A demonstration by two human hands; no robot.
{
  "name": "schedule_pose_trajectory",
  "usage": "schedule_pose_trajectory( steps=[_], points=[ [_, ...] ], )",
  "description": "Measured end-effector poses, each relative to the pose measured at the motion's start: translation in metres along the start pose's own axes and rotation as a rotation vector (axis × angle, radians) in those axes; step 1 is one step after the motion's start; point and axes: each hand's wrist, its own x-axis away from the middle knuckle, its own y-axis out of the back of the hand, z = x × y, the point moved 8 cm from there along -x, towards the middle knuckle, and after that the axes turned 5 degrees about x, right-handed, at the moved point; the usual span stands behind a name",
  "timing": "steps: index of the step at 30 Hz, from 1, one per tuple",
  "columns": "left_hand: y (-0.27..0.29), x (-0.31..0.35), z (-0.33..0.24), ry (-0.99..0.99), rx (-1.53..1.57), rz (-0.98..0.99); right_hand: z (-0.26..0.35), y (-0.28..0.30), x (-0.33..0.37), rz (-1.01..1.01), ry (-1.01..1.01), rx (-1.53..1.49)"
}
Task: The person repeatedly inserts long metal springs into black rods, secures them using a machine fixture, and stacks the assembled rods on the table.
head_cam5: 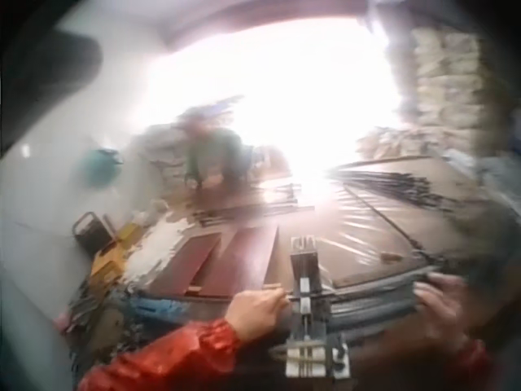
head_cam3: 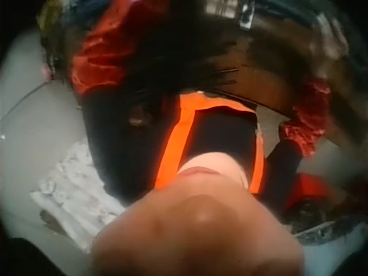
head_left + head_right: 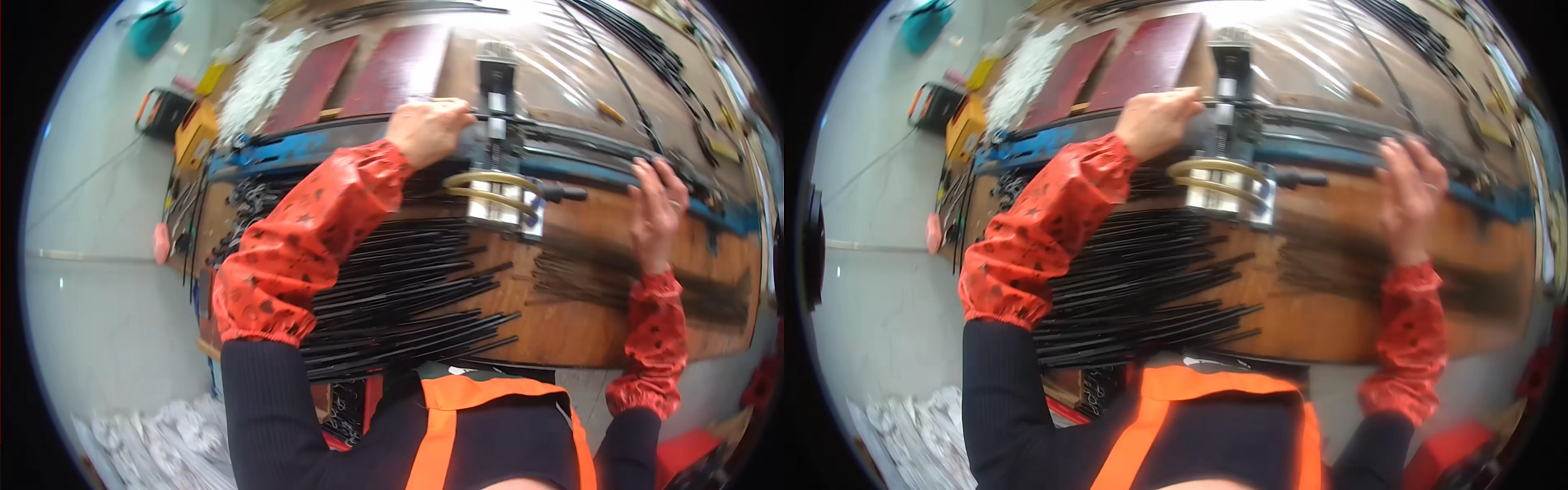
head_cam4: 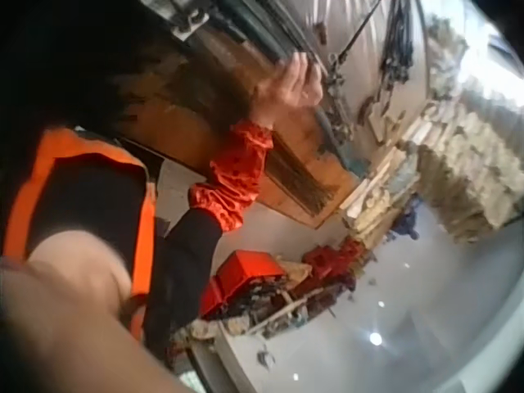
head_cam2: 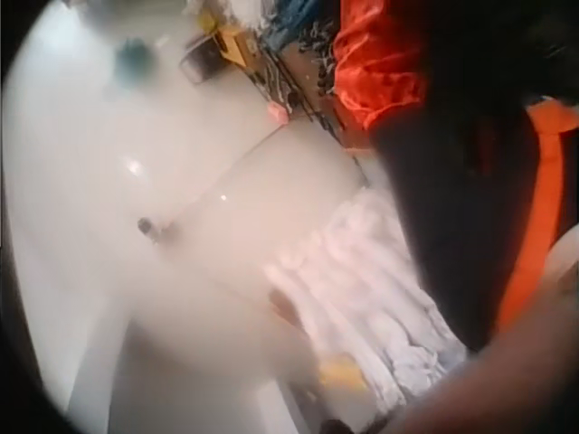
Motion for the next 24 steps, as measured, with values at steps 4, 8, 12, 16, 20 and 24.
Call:
schedule_pose_trajectory(
  steps=[4, 8, 12, 16, 20, 24],
  points=[
    [0.004, -0.007, -0.001, 0.06, -0.025, 0.006, 0.021, -0.008, 0.014, 0.073, -0.063, -0.133],
    [-0.005, -0.001, -0.001, 0.017, 0.0, 0.023, 0.049, -0.015, 0.015, 0.127, -0.037, -0.297],
    [-0.004, 0.003, -0.003, 0.028, -0.006, 0.003, 0.061, -0.034, 0.014, 0.213, -0.149, -0.493],
    [0.002, 0.002, -0.011, -0.115, -0.009, -0.16, 0.054, -0.038, 0.017, 0.151, -0.196, -0.749],
    [0.006, -0.004, -0.015, -0.201, -0.113, -0.233, 0.04, -0.06, 0.01, 0.282, -0.453, -0.887],
    [0.004, -0.014, 0.003, -0.283, -0.163, -0.202, 0.073, -0.019, 0.038, 0.364, 0.072, -0.339]
  ],
)
